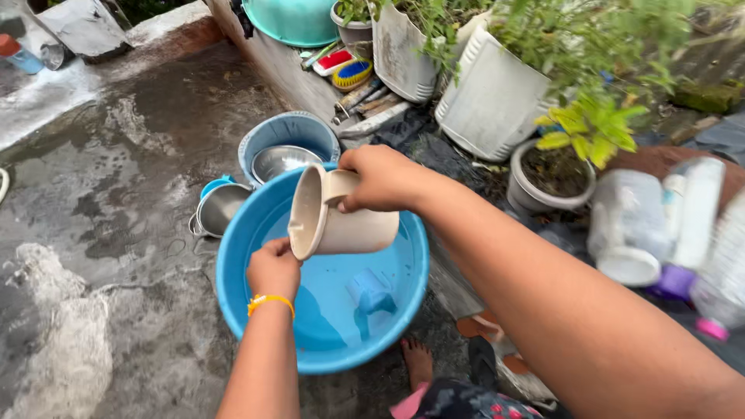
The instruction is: The person fills a mug with water from a bucket, pours it into several potted plants on a rooftop, and removes a few yellowed leaves from a plant by hand.
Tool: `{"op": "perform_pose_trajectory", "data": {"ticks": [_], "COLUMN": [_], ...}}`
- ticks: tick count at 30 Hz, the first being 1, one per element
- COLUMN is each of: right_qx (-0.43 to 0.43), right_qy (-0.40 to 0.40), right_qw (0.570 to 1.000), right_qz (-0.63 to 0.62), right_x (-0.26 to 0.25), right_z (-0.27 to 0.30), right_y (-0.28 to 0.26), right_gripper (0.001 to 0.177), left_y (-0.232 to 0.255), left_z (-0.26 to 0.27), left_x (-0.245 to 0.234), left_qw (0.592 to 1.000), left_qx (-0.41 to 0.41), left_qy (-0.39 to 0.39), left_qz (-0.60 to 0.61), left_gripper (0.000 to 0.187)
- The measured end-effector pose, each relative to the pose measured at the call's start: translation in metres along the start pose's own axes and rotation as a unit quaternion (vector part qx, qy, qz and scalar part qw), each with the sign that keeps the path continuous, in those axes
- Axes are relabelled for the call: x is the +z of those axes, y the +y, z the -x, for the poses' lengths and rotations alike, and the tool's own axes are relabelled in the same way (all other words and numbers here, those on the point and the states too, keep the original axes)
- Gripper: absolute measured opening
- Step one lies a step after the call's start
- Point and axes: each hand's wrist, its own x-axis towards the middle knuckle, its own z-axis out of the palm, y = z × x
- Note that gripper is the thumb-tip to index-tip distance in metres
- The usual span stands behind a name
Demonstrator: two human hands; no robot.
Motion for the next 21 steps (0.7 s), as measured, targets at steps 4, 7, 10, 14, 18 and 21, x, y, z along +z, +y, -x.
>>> {"op": "perform_pose_trajectory", "data": {"ticks": [4, 7, 10, 14, 18, 21], "right_qx": [0.01, 0.069, 0.118, 0.178, 0.206, 0.242], "right_qy": [0.001, -0.008, -0.013, -0.018, -0.018, -0.041], "right_qw": [1.0, 0.997, 0.993, 0.983, 0.969, 0.965], "right_qz": [-0.02, -0.02, 0.001, -0.036, -0.136, -0.094], "right_x": [0.011, 0.024, 0.058, 0.12, 0.183, 0.225], "right_z": [-0.032, -0.049, -0.057, -0.06, -0.065, -0.08], "right_y": [0.022, 0.043, 0.06, 0.092, 0.115, 0.126], "right_gripper": [0.06, 0.057, 0.055, 0.056, 0.049, 0.051], "left_y": [-0.001, -0.016, -0.03, -0.078, -0.135, -0.171], "left_z": [-0.045, -0.063, -0.08, -0.105, -0.131, -0.15], "left_x": [0.021, 0.033, 0.052, 0.082, 0.1, 0.102], "left_qw": [0.991, 0.954, 0.851, 0.628, 0.496, 0.422], "left_qx": [0.087, 0.164, 0.243, 0.375, 0.397, 0.394], "left_qy": [0.003, -0.025, -0.102, -0.246, -0.346, -0.363], "left_qz": [-0.101, -0.248, -0.454, -0.636, -0.691, -0.731], "left_gripper": [0.027, 0.029, 0.027, 0.022, 0.023, 0.023]}}
